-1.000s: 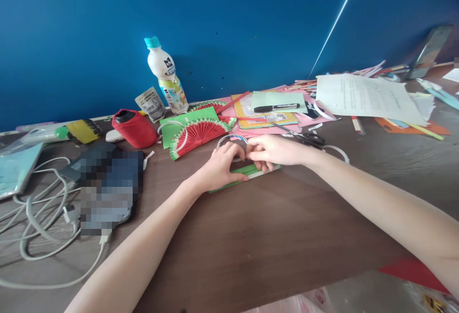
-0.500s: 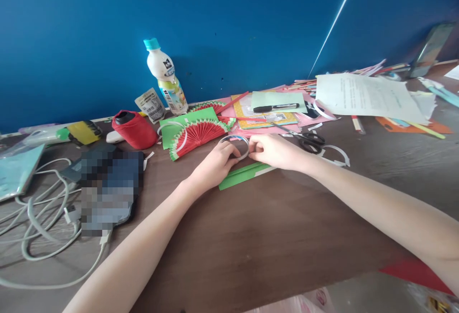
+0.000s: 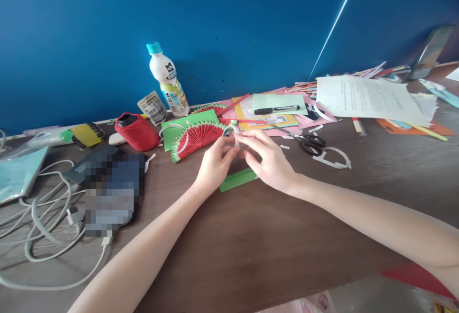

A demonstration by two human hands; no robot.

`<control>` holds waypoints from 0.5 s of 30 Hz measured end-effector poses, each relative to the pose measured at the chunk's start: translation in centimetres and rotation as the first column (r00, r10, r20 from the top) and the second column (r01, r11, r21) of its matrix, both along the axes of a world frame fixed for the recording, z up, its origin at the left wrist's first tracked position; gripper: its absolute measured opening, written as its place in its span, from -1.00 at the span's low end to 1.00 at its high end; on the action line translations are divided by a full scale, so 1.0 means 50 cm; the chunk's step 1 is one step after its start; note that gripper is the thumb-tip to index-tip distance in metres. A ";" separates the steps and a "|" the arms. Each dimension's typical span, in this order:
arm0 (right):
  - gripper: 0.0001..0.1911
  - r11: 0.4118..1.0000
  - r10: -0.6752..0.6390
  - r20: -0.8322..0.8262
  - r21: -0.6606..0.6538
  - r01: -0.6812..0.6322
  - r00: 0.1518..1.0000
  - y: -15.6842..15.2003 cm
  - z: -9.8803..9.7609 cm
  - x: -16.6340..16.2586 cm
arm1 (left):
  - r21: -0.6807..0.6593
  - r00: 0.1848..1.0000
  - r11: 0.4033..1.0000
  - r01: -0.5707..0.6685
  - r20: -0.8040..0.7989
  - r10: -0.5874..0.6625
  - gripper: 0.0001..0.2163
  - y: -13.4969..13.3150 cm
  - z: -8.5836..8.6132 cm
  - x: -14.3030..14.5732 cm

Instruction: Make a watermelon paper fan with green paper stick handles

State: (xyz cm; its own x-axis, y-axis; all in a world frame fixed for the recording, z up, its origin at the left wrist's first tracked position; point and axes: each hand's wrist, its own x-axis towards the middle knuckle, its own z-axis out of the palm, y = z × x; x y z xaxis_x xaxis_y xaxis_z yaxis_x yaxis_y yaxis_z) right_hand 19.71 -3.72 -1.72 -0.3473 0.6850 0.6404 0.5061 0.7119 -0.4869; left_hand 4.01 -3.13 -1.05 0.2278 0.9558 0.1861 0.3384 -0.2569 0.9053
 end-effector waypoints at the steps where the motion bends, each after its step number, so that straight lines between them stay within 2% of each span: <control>1: -0.62 1.000 0.006 0.011 0.025 -0.006 1.000 -0.001 -0.002 0.000 | -0.004 1.000 1.000 0.010 0.022 -0.010 -0.84 0.001 0.001 0.000; 5: -0.68 0.997 0.004 -0.004 0.074 -0.004 1.000 -0.003 -0.001 -0.002 | 0.004 0.995 0.998 0.058 0.082 -0.058 -0.83 0.002 0.006 0.000; 8: -0.79 0.997 0.014 -0.066 0.075 -0.009 0.998 0.000 0.006 -0.002 | 0.012 0.997 0.998 0.064 0.052 -0.064 -0.79 0.002 0.010 0.000; 12: -0.91 0.998 0.019 -0.206 -0.058 -0.032 0.978 0.013 0.013 0.003 | -0.027 0.986 0.987 0.161 -0.034 -0.162 -0.71 0.005 0.015 -0.006; 15: -0.92 0.981 0.009 -0.310 -0.181 -0.068 0.951 0.023 0.015 0.009 | -0.081 0.969 0.970 0.229 -0.081 -0.235 -0.73 0.010 0.020 -0.015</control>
State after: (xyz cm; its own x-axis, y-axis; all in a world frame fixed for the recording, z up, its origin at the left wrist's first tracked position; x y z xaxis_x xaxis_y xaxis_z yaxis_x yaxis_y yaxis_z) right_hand 20.18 -2.56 -0.96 -0.1834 0.7930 0.5810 0.2855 0.6085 -0.7404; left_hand 3.28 -2.61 -0.06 0.4573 0.8849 0.0886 0.3575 -0.2741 0.8928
